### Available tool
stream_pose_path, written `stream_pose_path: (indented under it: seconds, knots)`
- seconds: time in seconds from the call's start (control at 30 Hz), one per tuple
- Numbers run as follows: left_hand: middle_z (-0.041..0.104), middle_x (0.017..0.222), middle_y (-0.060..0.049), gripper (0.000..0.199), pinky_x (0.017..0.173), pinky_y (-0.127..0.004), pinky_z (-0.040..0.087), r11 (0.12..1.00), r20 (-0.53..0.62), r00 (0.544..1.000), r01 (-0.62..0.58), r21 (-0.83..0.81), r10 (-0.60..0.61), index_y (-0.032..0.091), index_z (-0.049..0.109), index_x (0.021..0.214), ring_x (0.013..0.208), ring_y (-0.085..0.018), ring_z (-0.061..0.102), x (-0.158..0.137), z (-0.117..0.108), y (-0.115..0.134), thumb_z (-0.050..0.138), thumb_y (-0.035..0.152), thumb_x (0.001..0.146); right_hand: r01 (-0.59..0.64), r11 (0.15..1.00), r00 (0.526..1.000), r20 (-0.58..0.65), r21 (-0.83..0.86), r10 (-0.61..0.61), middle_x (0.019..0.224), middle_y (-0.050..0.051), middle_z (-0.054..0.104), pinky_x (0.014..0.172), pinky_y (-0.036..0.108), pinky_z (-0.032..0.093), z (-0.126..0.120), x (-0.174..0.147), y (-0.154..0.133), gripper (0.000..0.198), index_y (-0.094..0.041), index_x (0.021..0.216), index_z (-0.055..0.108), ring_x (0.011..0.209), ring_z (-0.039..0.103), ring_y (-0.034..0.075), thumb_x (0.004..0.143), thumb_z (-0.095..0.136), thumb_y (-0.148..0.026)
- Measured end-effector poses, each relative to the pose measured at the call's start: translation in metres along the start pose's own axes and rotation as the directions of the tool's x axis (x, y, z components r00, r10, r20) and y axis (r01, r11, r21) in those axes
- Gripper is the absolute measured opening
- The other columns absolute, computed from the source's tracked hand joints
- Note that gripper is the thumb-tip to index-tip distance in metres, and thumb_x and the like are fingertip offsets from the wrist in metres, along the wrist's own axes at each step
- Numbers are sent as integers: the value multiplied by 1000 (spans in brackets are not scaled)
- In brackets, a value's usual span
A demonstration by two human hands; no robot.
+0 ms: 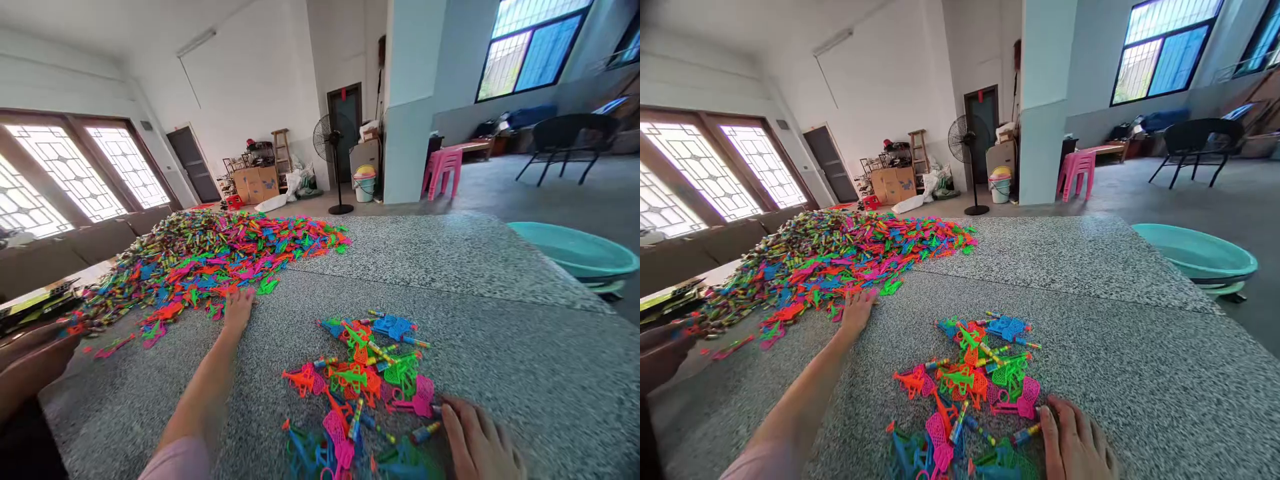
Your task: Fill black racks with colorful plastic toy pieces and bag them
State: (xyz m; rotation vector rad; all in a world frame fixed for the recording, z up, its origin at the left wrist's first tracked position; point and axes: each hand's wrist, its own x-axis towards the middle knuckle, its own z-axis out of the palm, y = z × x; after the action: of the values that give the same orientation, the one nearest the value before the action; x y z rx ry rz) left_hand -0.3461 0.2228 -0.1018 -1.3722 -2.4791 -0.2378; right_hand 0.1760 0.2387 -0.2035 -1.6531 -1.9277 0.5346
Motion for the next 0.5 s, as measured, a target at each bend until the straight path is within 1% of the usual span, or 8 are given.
stream_pose_path:
  seconds: [0.07, 0.13, 0.2, 0.27, 0.33, 0.4, 0.43, 0.5]
  knots:
    - [51, 140, -12, 38, 110, -59, 33, 999, -2, 999, -49, -14, 49, 18, 56, 128, 132, -30, 46, -17, 3, 15, 59, 34, 94, -13, 1000, 999, -48, 4, 13, 117, 11, 65, 88, 52, 43, -5, -3, -17, 53, -26, 109, 63, 109, 56, 33, 90, 27, -59]
    - [54, 137, -12, 37, 113, -61, 27, 993, 23, 995, -101, -58, 102, 16, 56, 129, 133, -30, 44, -42, 7, 41, 57, 33, 95, 3, 1000, 996, -90, 15, -1, 113, 11, 65, 90, 52, 41, -11, -6, -32, 54, -24, 107, 63, 107, 55, 33, 92, 25, -59]
    - [59, 131, -11, 35, 112, -58, 29, 979, 73, 983, -156, -131, 166, 15, 56, 128, 128, -28, 50, -72, 9, 75, 52, 33, 97, 22, 999, 993, -117, 48, -16, 111, 12, 64, 91, 51, 40, -16, -8, -42, 53, -22, 105, 61, 105, 55, 32, 94, 23, -57]
    - [60, 131, -10, 34, 112, -55, 30, 957, 123, 967, -195, -216, 225, 17, 54, 129, 126, -26, 53, -100, 10, 113, 46, 32, 100, 29, 993, 988, -154, 118, -10, 115, 14, 61, 91, 50, 41, -20, -8, -45, 53, -20, 108, 59, 106, 54, 31, 95, 23, -56]
    - [55, 140, -10, 36, 115, -54, 25, 935, 156, 953, -209, -287, 261, 20, 51, 133, 134, -25, 45, -122, 9, 150, 41, 34, 101, 27, 976, 975, -220, 217, 22, 115, 17, 58, 91, 48, 42, -23, -7, -44, 53, -17, 110, 57, 107, 53, 30, 96, 23, -55]
    - [46, 149, -8, 39, 119, -53, 17, 919, 178, 945, -204, -339, 275, 25, 48, 138, 143, -25, 33, -133, 6, 184, 38, 35, 101, 43, 952, 955, -291, 304, 50, 112, 18, 57, 91, 47, 43, -23, -7, -42, 53, -15, 109, 56, 106, 52, 30, 96, 23, -54]
    - [43, 152, -7, 41, 120, -53, 14, 913, 186, 943, -197, -358, 276, 26, 46, 140, 146, -25, 28, -136, 5, 199, 37, 35, 101, 61, 943, 948, -315, 326, 48, 110, 18, 57, 91, 47, 43, -22, -6, -41, 52, -15, 108, 56, 105, 52, 30, 96, 23, -54]
    - [38, 155, -9, 43, 120, -56, 10, 905, 195, 943, -178, -386, 268, 24, 44, 143, 147, -28, 24, -138, 2, 225, 37, 33, 101, 96, 942, 940, -340, 322, 20, 109, 18, 56, 93, 48, 42, -20, -6, -40, 51, -15, 106, 56, 105, 51, 30, 96, 25, -55]
